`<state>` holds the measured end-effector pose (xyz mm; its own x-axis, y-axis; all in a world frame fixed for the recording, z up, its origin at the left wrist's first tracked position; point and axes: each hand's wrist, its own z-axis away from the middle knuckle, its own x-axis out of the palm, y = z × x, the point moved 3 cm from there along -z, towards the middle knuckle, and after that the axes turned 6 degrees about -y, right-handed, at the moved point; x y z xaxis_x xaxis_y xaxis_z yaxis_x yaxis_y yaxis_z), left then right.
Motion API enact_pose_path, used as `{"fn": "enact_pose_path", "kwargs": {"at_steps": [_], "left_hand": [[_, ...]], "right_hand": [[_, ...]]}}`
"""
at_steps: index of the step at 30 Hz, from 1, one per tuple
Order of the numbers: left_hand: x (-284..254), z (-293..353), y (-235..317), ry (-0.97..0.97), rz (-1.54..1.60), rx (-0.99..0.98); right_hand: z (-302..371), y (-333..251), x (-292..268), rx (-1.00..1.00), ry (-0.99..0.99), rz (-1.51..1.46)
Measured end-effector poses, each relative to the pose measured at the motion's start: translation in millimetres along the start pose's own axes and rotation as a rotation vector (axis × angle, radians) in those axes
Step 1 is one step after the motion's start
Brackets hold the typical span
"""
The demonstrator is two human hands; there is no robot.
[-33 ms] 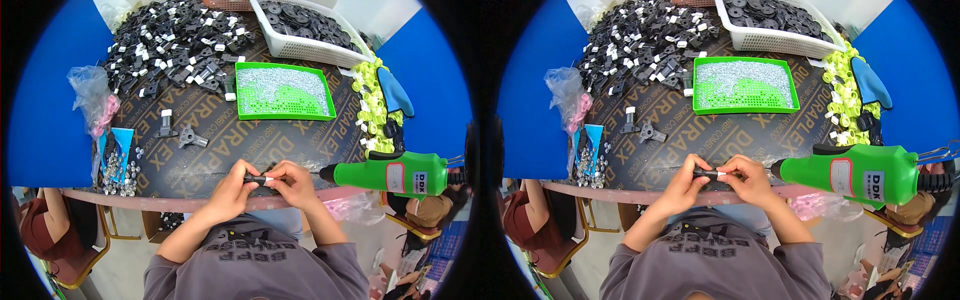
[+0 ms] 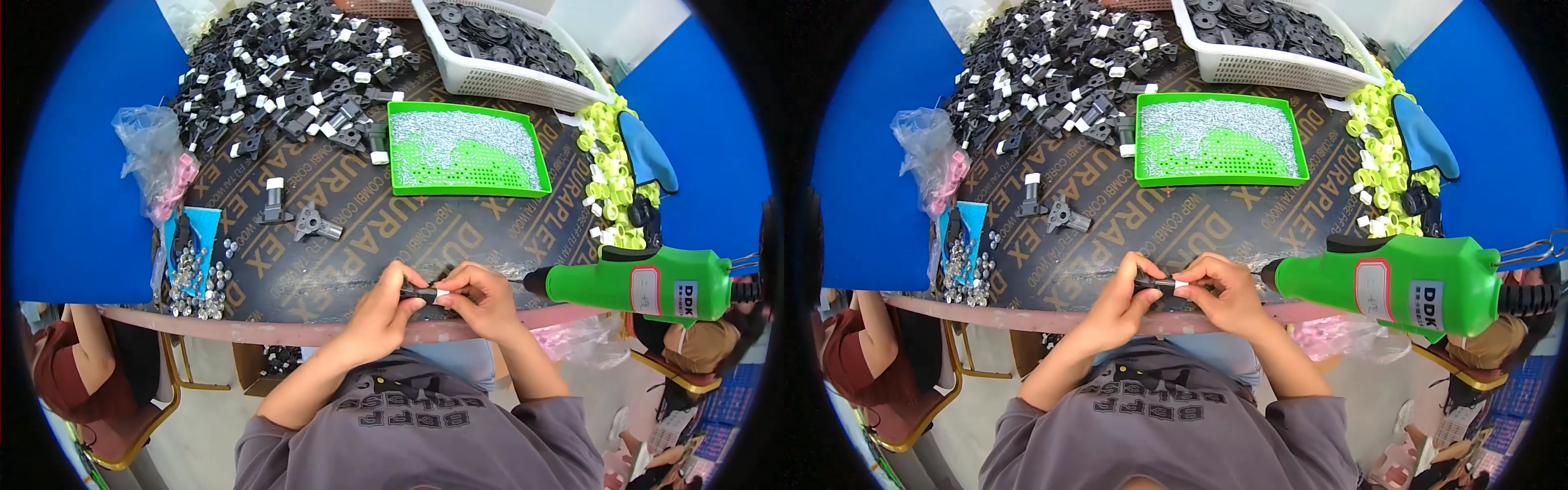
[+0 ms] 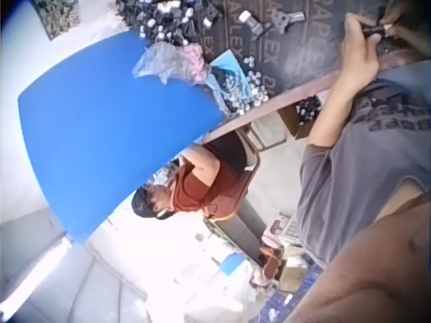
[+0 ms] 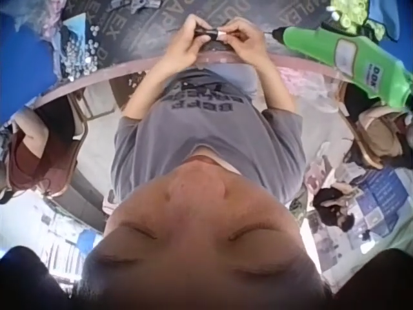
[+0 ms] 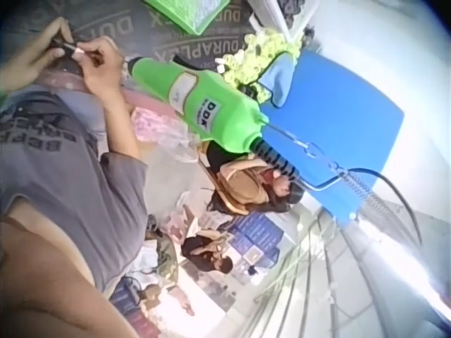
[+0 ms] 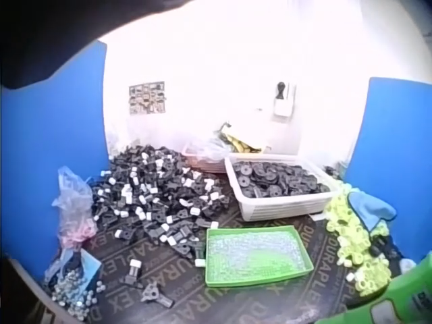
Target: Assembling small plastic toy components using an electric screwdriver and small screws at a factory workbench.
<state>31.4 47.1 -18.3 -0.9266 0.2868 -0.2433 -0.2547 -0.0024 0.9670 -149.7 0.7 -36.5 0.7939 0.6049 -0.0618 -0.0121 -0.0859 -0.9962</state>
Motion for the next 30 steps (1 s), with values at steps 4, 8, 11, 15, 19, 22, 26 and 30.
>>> {"fn": "enact_pose_path", "kwargs": {"at_steps": [4,8,11,15,19,22,26,30], "left_hand": [[6.0,2.9,-0.9,0.060,0.090,-0.073],[1.7,-1.6,5.6,0.162,-0.201,0.050],[-45.3,-4.1,22.9,0.524,-0.754,0.073],[-98.1,2.9,-15.7,0.723,-1.102,-0.156],[-92.8,-0.2,-27.0,0.684,-1.115,-0.124],[-85.0,-5.1,-7.8,0.666,-1.027,0.035],[-75.7,-11.2,-2.7,0.524,-0.610,0.076],[-46.8,-5.4,-0.1,0.437,0.205,0.058]], "right_hand": [[-3.8,5.6,2.6,0.143,0.042,-0.209],[-1.7,1.0,7.2,0.288,0.210,-0.207],[13.6,-7.2,-4.0,0.121,0.604,-0.149],[38.7,-4.3,-35.3,0.249,0.859,0.010],[55.7,-20.0,-75.1,0.164,0.919,0.686],[69.4,-37.1,-144.8,0.307,1.114,1.002],[59.5,-13.3,-207.8,0.161,0.968,1.433],[56.0,0.5,-217.9,0.166,0.894,1.343]]}}
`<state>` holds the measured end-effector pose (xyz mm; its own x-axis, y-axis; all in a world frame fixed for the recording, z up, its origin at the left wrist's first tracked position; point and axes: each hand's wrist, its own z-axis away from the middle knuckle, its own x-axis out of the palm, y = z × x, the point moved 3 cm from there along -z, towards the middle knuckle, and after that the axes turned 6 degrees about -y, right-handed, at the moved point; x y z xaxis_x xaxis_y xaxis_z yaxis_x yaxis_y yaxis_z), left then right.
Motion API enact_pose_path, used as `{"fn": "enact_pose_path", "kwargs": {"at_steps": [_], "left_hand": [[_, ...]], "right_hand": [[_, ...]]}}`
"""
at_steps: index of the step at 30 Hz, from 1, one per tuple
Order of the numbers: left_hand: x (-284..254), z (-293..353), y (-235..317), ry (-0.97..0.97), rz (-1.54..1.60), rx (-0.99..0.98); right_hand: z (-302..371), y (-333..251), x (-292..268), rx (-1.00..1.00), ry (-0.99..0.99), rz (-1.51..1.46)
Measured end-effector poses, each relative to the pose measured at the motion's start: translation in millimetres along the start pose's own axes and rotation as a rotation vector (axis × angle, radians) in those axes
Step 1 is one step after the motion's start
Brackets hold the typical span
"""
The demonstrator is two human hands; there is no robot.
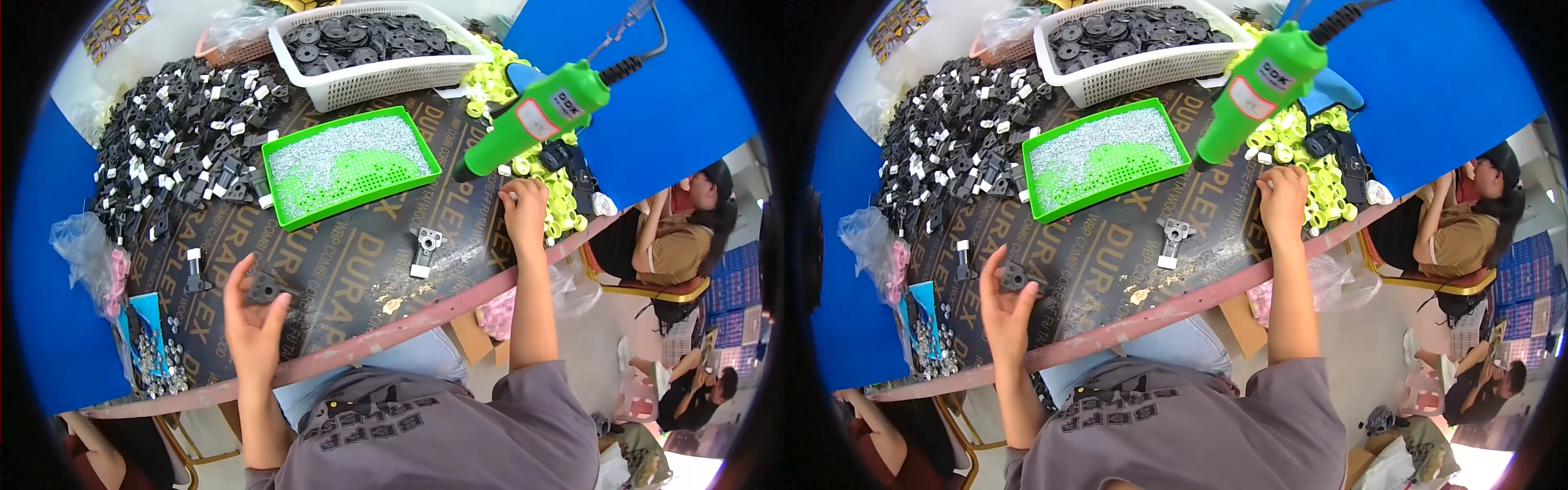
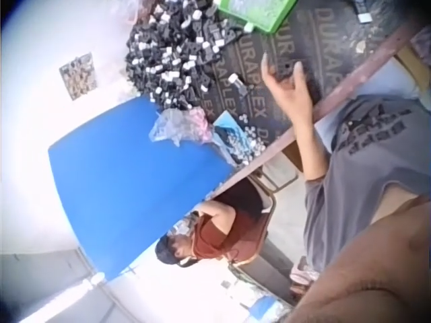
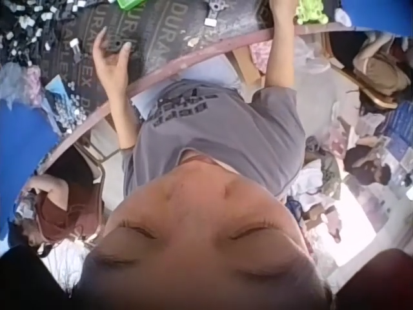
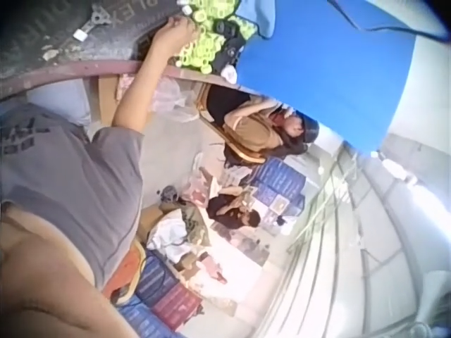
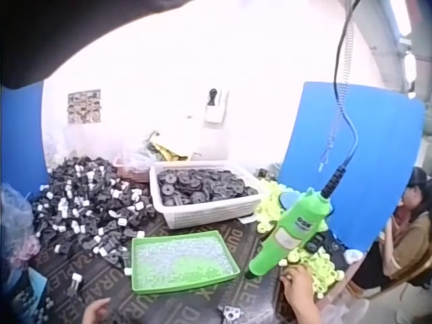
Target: Assembling small plastic toy components using an electric screwdriver and small screws at a factory workbench.
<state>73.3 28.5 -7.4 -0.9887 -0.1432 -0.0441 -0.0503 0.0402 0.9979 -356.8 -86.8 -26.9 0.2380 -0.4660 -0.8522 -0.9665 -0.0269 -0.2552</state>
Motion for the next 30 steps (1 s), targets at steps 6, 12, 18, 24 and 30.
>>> {"fn": "enact_pose_path", "kwargs": {"at_steps": [6,12,18,24,30], "left_hand": [[33.2,10.0,-1.6,-0.199,0.391,-0.135],[53.5,8.5,-3.5,-0.280,0.544,-0.195],[56.7,8.3,-15.2,-0.255,0.480,-0.210],[61.0,10.6,-18.3,-0.292,0.448,-0.174],[62.5,18.4,-10.9,-0.354,0.686,-0.204]], "right_hand": [[15.4,-7.2,-7.5,0.036,0.114,0.032],[17.0,-5.7,-9.0,-0.035,0.071,-0.090],[38.7,-3.1,-18.3,0.212,-0.028,-0.265],[56.1,-14.8,-39.2,0.140,0.009,-0.362],[81.1,-89.6,-74.0,0.308,-0.411,-1.454]]}}
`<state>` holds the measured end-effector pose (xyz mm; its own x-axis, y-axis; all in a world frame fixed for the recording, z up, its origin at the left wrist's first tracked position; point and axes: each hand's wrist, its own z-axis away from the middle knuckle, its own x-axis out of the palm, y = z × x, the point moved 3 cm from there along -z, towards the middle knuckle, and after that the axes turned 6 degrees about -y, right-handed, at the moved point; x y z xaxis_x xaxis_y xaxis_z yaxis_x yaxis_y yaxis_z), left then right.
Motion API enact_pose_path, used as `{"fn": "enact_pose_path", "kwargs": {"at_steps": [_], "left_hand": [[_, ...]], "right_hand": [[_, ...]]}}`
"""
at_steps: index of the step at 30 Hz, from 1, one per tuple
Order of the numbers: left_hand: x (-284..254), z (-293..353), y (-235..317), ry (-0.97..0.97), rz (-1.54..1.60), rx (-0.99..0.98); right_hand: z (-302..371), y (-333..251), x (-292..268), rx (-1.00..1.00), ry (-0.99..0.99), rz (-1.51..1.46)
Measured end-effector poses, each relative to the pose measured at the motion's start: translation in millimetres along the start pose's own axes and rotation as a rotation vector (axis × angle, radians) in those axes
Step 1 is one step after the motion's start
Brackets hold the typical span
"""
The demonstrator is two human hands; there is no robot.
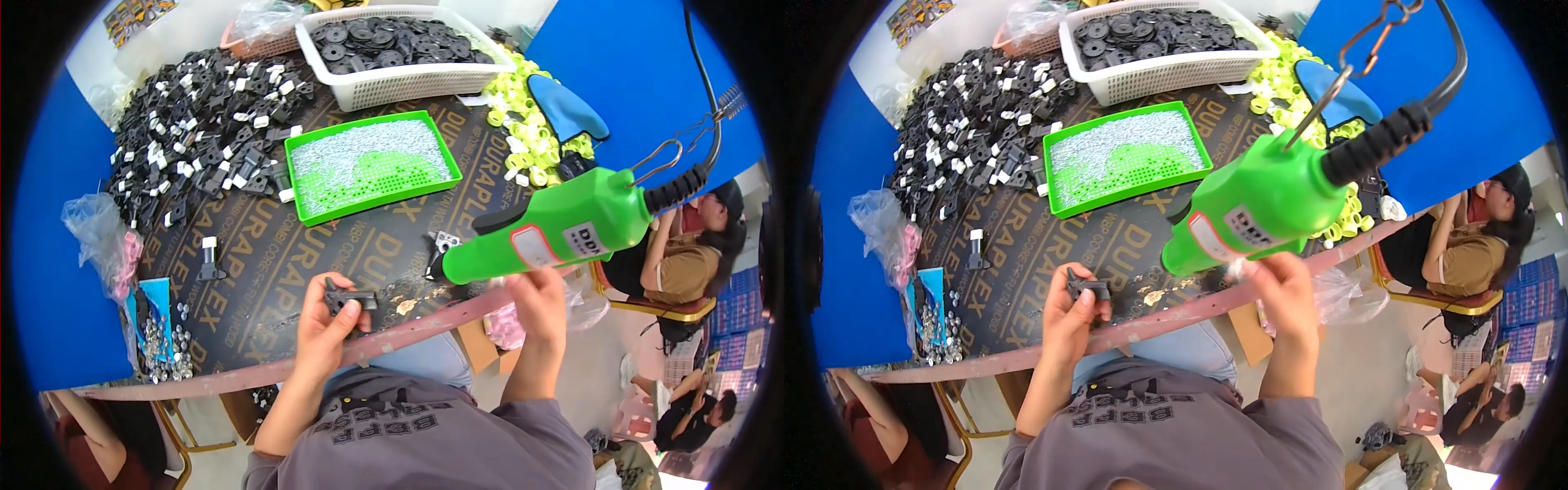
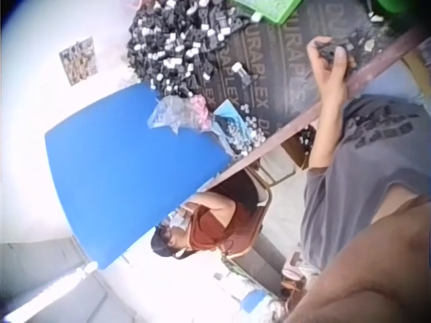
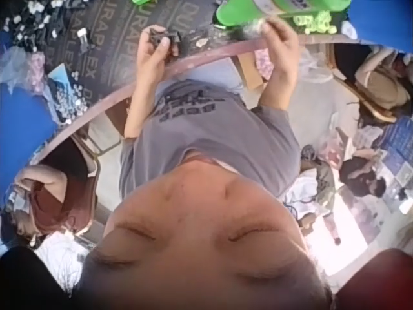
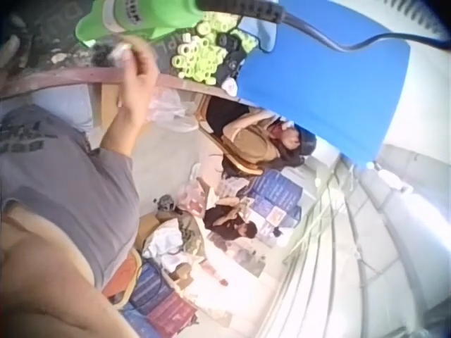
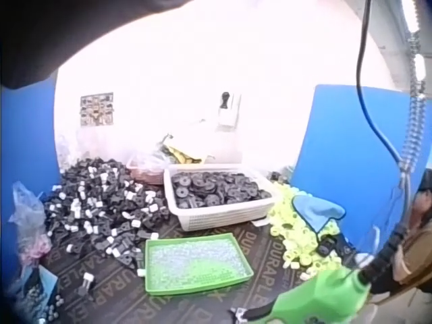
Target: Assembling small plastic toy components using an electric screwdriver and small screws at a factory workbench.
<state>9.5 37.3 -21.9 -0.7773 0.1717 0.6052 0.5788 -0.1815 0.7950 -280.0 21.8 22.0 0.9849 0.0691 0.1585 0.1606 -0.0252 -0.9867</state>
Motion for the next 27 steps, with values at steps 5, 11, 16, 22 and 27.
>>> {"fn": "enact_pose_path", "kwargs": {"at_steps": [5,11,16,22,27], "left_hand": [[23.0,4.0,-3.3,-0.118,0.064,-0.107],[18.6,2.2,-6.6,0.024,0.087,-0.046],[3.8,2.8,5.1,0.096,-0.108,0.110],[-2.7,3.6,19.0,0.024,-0.729,0.175],[-6.1,5.6,24.8,0.040,-0.612,0.142]], "right_hand": [[9.9,14.4,79.5,0.008,-0.328,-0.372],[-4.1,44.3,115.3,-0.132,-0.166,-0.341],[-16.7,41.4,129.8,0.101,-0.403,-0.312],[-22.8,43.3,131.3,0.142,-0.483,-0.037],[-26.4,52.5,132.3,0.156,-0.449,-0.184]]}}
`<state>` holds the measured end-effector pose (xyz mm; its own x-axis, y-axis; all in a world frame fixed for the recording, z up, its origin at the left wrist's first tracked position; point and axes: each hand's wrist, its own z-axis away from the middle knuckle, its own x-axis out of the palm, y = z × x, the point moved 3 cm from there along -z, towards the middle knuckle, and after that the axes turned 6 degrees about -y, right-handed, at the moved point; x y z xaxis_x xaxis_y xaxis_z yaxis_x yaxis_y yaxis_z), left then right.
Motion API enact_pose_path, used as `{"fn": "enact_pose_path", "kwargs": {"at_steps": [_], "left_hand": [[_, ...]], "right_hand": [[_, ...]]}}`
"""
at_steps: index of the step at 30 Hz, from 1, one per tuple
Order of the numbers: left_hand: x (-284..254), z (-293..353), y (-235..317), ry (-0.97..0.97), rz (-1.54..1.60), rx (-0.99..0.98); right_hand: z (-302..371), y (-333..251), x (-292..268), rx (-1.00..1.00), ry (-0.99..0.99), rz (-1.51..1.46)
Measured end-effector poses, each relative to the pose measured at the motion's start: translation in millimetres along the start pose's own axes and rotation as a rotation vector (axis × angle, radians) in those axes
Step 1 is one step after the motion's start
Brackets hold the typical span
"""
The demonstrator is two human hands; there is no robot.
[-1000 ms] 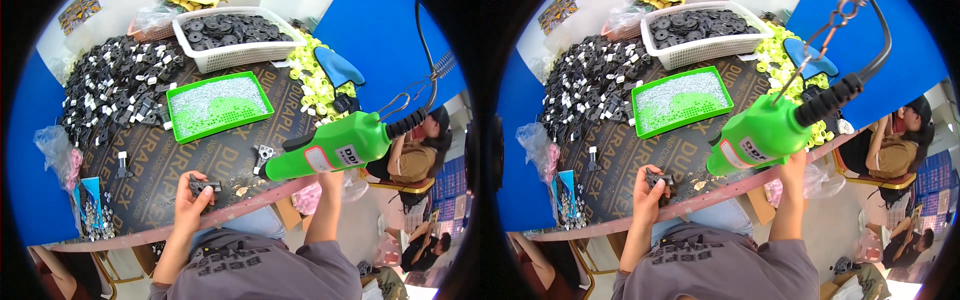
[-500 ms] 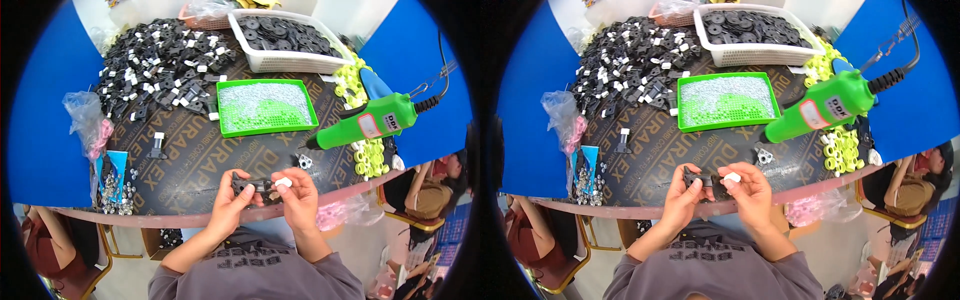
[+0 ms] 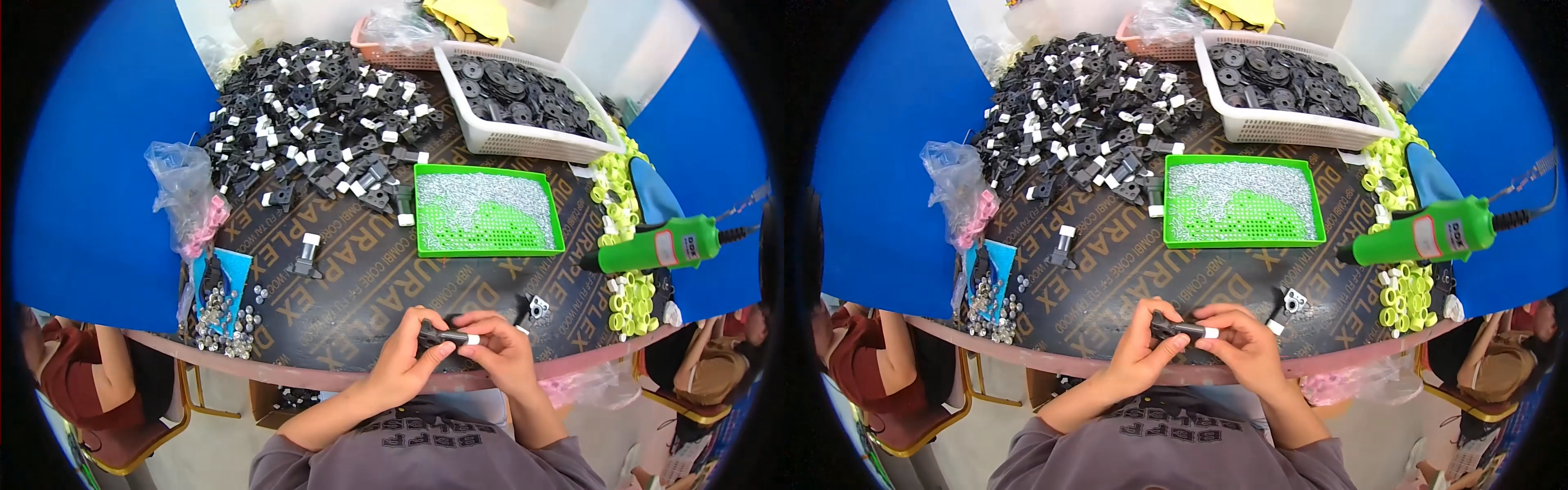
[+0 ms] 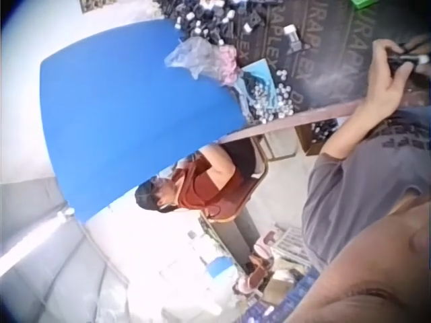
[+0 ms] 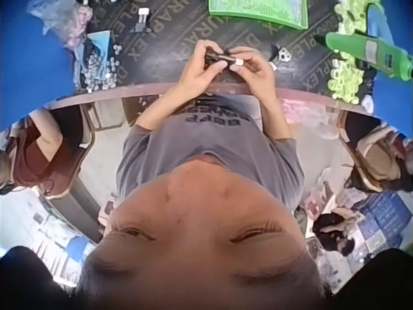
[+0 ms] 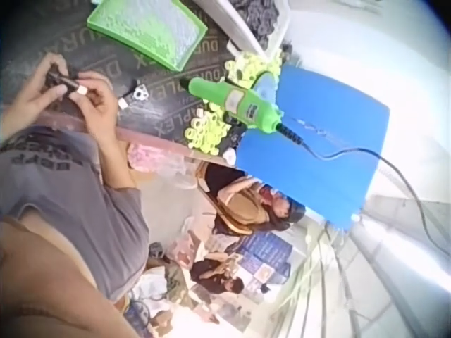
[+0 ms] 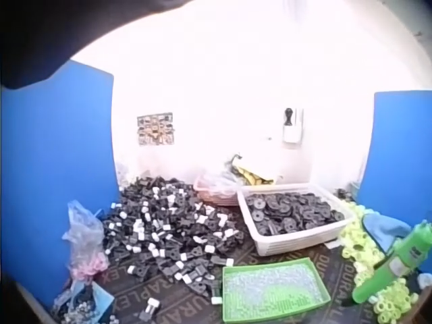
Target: Assembling small plastic toy components using an electric screwdriver and small screws at a factory workbench.
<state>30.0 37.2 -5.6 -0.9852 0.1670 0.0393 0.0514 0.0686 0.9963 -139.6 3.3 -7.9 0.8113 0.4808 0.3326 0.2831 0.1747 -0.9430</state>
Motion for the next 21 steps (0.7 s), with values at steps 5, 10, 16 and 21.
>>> {"fn": "enact_pose_path", "kwargs": {"at_steps": [5,10,16,21], "left_hand": [[-11.5,-1.0,8.6,-0.086,-0.133,-0.025],[-16.9,0.4,13.5,-0.234,-0.324,-0.051],[-4.5,16.7,-3.4,-0.115,-0.244,0.062],[-24.1,9.0,7.6,-0.116,-0.326,-0.029]], "right_hand": [[-1.4,17.1,-4.0,0.126,-0.002,-0.173],[1.5,19.9,0.7,-0.028,-0.048,0.157],[5.2,29.2,3.9,0.020,-0.079,0.035],[8.8,18.4,13.7,0.191,0.127,0.191]]}}
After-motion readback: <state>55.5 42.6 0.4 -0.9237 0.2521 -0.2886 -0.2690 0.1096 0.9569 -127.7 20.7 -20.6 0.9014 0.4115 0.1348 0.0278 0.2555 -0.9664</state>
